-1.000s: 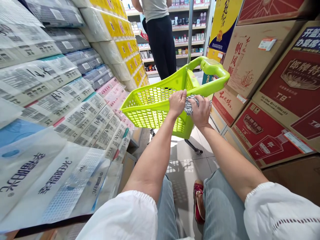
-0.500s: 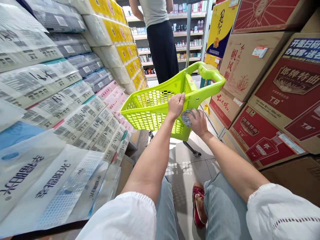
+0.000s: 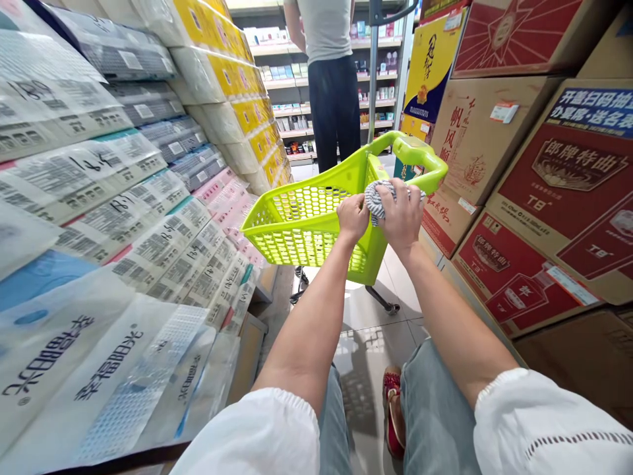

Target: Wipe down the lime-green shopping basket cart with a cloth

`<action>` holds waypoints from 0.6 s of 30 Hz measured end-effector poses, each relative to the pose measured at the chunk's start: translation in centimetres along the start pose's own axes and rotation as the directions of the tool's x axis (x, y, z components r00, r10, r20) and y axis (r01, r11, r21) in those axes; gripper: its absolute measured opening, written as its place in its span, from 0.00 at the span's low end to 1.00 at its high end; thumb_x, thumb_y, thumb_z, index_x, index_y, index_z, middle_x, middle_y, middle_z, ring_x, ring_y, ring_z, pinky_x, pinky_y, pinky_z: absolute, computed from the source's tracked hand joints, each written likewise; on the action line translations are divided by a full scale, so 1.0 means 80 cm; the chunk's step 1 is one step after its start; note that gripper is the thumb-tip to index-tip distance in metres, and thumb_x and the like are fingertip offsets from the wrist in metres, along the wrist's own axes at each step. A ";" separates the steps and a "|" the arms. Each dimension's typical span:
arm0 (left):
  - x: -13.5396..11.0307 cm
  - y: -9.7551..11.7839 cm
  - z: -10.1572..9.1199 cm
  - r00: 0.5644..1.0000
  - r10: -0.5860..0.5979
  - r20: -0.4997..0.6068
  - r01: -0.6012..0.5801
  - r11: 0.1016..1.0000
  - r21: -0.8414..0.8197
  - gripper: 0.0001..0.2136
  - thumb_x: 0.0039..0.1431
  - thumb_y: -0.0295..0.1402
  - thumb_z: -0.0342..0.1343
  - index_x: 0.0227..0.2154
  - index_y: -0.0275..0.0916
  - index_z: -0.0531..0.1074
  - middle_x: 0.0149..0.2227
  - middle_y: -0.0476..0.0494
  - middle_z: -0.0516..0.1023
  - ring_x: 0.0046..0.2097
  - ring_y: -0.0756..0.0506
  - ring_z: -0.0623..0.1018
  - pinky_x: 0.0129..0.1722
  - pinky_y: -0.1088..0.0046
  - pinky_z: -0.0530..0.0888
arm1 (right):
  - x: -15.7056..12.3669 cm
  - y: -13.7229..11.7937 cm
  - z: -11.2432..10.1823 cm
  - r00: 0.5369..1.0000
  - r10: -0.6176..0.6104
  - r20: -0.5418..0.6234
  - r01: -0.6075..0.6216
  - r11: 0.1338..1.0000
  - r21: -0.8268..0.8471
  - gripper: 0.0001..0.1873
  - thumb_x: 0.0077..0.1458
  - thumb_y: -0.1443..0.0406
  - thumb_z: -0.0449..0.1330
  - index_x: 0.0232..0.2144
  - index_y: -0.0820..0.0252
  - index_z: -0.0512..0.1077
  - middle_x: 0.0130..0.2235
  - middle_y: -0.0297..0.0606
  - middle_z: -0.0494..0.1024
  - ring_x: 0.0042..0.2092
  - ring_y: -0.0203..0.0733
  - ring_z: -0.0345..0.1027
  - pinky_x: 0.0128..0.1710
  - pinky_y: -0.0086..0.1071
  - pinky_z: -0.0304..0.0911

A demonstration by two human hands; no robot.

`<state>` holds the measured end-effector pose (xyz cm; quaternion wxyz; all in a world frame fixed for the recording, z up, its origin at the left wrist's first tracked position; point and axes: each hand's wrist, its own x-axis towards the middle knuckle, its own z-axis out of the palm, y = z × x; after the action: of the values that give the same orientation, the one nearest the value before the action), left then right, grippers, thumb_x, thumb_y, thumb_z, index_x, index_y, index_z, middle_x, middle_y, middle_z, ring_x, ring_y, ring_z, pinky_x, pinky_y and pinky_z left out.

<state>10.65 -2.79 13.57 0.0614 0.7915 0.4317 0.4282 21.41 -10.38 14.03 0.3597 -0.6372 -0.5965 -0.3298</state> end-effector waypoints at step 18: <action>0.002 -0.009 0.004 1.000 0.014 -0.011 -0.014 1.000 -0.023 0.14 0.64 0.36 0.46 0.28 0.41 0.73 0.36 0.44 0.79 0.41 0.43 0.75 0.41 0.69 0.64 | -0.002 -0.023 -0.005 0.997 0.031 0.071 -0.035 0.998 0.060 0.19 0.60 0.62 0.50 0.52 0.52 0.68 0.58 0.44 0.65 0.53 0.52 0.55 0.51 0.46 0.56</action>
<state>10.49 -2.15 13.09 0.0652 0.7915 0.4217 0.4376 19.58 -10.76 14.22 0.3633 -0.6468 -0.6081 -0.2827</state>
